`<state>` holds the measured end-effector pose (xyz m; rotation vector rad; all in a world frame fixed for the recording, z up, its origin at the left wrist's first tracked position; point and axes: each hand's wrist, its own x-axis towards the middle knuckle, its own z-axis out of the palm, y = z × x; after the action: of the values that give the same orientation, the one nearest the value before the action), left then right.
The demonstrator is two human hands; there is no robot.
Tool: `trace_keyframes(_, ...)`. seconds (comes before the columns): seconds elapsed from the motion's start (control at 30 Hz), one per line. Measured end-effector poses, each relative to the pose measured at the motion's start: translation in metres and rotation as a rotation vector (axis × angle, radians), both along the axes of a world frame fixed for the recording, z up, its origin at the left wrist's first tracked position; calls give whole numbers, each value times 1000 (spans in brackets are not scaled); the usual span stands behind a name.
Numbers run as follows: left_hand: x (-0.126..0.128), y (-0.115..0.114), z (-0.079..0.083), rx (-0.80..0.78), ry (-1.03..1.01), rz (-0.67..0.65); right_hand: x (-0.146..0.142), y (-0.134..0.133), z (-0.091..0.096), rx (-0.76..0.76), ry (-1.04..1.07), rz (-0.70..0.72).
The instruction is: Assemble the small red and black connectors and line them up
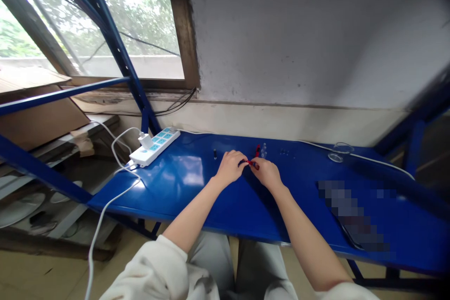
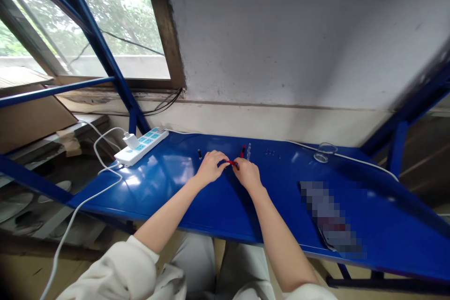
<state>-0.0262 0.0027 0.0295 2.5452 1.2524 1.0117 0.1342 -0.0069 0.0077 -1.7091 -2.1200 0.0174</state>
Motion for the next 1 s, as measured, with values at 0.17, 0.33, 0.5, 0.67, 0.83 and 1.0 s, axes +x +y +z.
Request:
trace_keyframes(0.17, -31, 24, 40, 101, 128, 127, -2, 1, -2, 10, 129, 23)
trace_keyframes(0.33, -55, 50, 46, 26, 299, 249, -2, 0, 0, -28, 149, 58)
trace_keyframes(0.5, -60, 55, 29, -49, 389, 245, -5, -3, 5, -68, 134, 79)
trace_keyframes(0.67, -60, 55, 25, -64, 417, 252, -5, -4, 7, -94, 126, 80)
trace_keyframes(0.83, -63, 57, 26, -86, 435, 256, -4, -3, 5, -90, 136, 86)
trace_keyframes(1.0, -64, 58, 23, -105, 446, 271, -4, -3, 5, -94, 128, 78)
